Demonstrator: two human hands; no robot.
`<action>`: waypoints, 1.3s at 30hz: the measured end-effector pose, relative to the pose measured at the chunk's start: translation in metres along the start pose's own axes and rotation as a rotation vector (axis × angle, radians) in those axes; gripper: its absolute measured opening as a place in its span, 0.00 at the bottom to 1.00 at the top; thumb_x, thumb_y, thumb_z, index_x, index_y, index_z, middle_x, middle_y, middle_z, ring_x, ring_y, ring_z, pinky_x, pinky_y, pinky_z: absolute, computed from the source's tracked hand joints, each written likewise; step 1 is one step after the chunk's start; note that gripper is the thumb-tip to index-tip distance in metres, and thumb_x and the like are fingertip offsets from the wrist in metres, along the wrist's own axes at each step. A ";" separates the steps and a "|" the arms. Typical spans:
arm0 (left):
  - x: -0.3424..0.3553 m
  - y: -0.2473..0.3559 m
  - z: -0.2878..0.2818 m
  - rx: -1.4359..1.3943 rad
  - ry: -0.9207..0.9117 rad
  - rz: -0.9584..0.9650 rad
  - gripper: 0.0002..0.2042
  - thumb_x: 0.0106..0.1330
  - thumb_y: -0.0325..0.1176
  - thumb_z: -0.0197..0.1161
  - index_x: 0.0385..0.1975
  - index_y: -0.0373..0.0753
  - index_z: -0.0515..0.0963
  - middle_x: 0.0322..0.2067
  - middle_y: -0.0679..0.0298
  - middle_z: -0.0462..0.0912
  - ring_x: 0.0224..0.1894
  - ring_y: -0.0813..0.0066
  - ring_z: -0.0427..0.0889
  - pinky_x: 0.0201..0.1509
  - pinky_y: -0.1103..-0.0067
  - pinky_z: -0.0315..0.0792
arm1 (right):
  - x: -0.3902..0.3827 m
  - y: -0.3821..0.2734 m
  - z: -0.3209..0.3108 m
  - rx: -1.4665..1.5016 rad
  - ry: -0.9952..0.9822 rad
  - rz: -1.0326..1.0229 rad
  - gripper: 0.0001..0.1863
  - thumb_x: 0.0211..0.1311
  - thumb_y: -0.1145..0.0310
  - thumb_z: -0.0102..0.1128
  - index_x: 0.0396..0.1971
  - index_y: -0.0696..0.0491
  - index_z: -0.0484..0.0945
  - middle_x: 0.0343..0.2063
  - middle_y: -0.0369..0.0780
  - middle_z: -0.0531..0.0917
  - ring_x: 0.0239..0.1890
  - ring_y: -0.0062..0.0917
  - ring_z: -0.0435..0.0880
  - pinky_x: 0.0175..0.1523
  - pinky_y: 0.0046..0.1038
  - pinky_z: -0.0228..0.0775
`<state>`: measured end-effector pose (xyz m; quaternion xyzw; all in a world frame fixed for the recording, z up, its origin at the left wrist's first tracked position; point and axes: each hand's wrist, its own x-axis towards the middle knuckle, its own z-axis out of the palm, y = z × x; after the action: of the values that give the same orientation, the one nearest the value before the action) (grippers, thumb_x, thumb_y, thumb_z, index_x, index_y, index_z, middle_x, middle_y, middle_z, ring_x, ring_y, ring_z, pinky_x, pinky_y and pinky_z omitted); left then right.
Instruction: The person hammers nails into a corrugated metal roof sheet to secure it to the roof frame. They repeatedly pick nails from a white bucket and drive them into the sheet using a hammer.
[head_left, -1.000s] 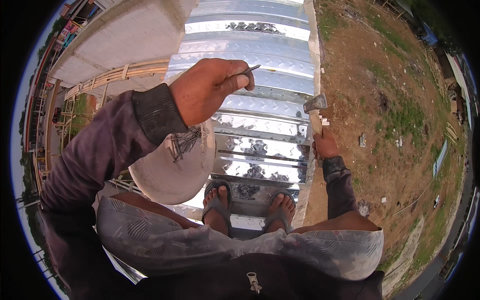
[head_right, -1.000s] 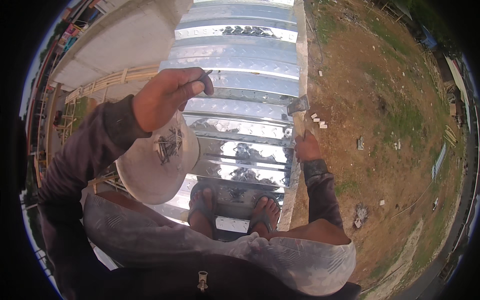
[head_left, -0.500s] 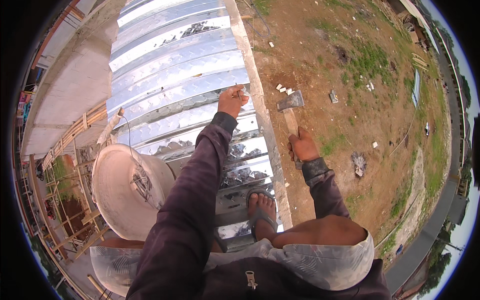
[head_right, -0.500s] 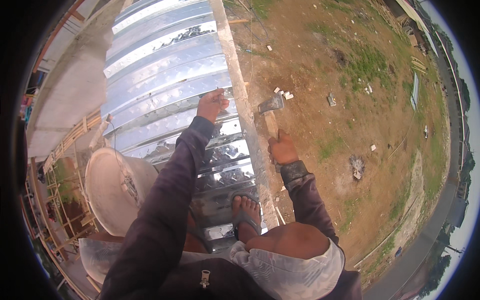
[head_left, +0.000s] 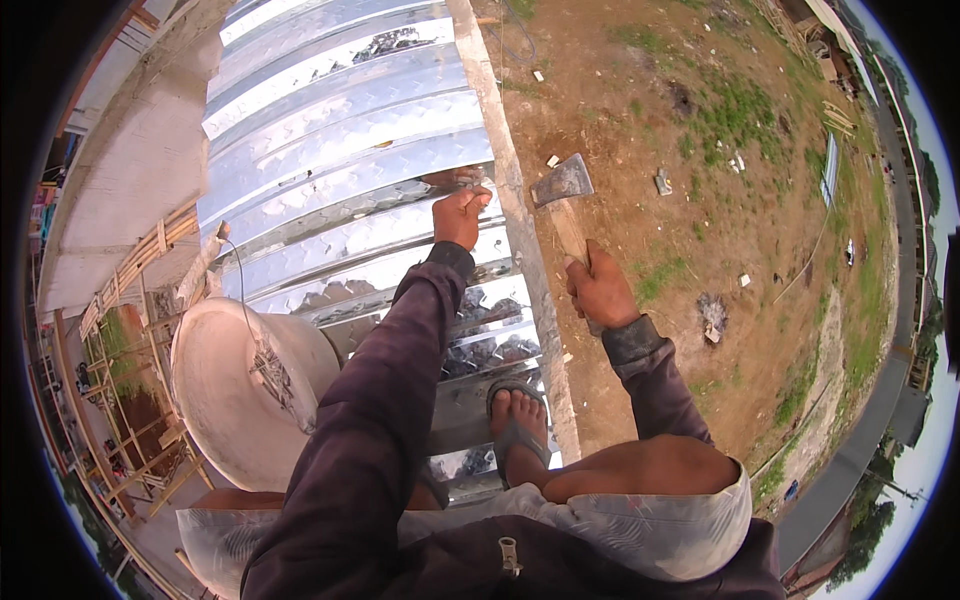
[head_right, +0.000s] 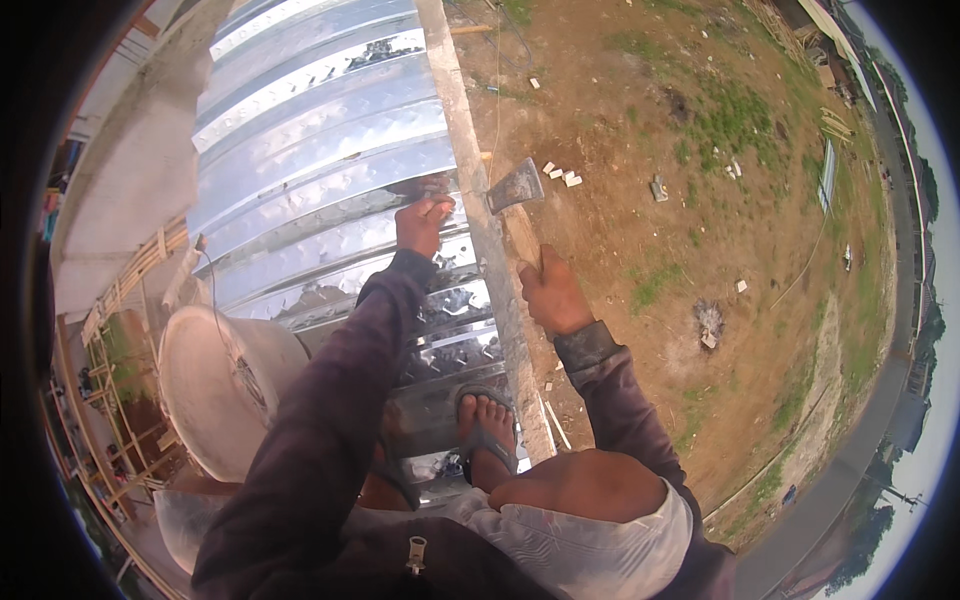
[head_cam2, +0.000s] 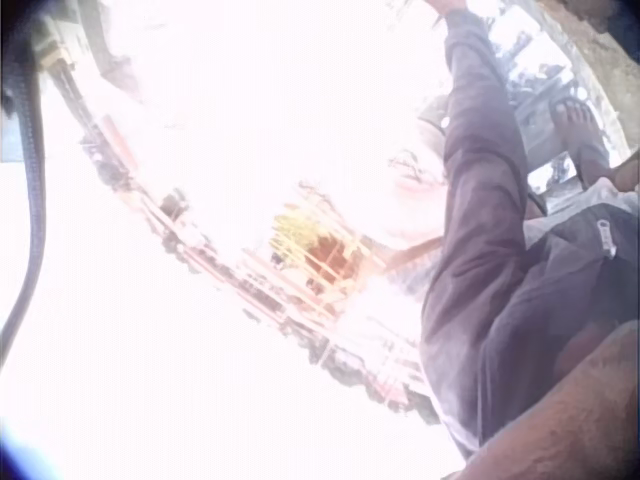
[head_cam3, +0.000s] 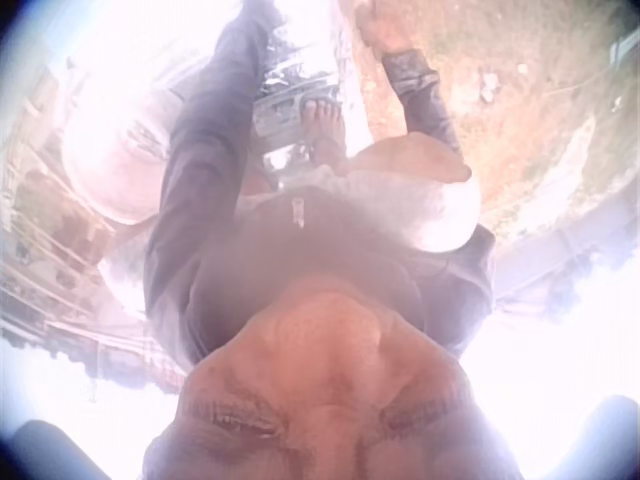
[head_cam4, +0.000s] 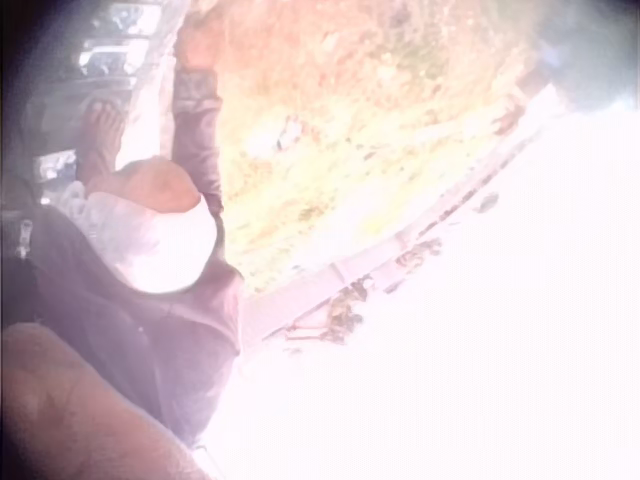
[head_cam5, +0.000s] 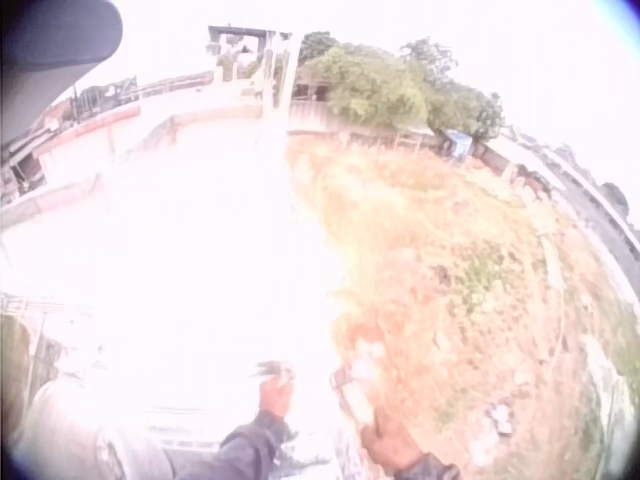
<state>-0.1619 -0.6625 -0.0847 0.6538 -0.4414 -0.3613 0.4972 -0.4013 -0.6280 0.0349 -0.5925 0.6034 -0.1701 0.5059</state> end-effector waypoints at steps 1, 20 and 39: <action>0.001 -0.002 0.000 -0.014 0.007 0.005 0.06 0.62 0.30 0.64 0.34 0.35 0.85 0.27 0.61 0.86 0.29 0.77 0.80 0.38 0.78 0.73 | 0.002 -0.009 -0.002 -0.052 0.011 -0.055 0.13 0.69 0.64 0.54 0.39 0.59 0.69 0.19 0.39 0.75 0.16 0.23 0.73 0.20 0.30 0.65; -0.004 -0.007 0.010 0.253 0.094 0.329 0.08 0.64 0.32 0.64 0.26 0.38 0.75 0.23 0.51 0.80 0.28 0.45 0.78 0.29 0.58 0.69 | 0.016 -0.086 0.009 -0.620 -0.049 -0.464 0.12 0.69 0.65 0.51 0.44 0.57 0.65 0.23 0.55 0.79 0.28 0.54 0.80 0.31 0.50 0.69; -0.006 -0.010 0.000 0.305 0.034 0.276 0.04 0.64 0.30 0.61 0.35 0.40 0.80 0.32 0.52 0.85 0.35 0.49 0.83 0.36 0.61 0.75 | 0.009 -0.111 0.014 -0.511 -0.066 -0.507 0.13 0.69 0.65 0.53 0.44 0.58 0.65 0.21 0.57 0.78 0.26 0.56 0.80 0.31 0.51 0.70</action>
<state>-0.1619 -0.6556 -0.0947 0.6610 -0.5679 -0.2076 0.4445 -0.3276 -0.6569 0.1140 -0.8358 0.4436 -0.1147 0.3026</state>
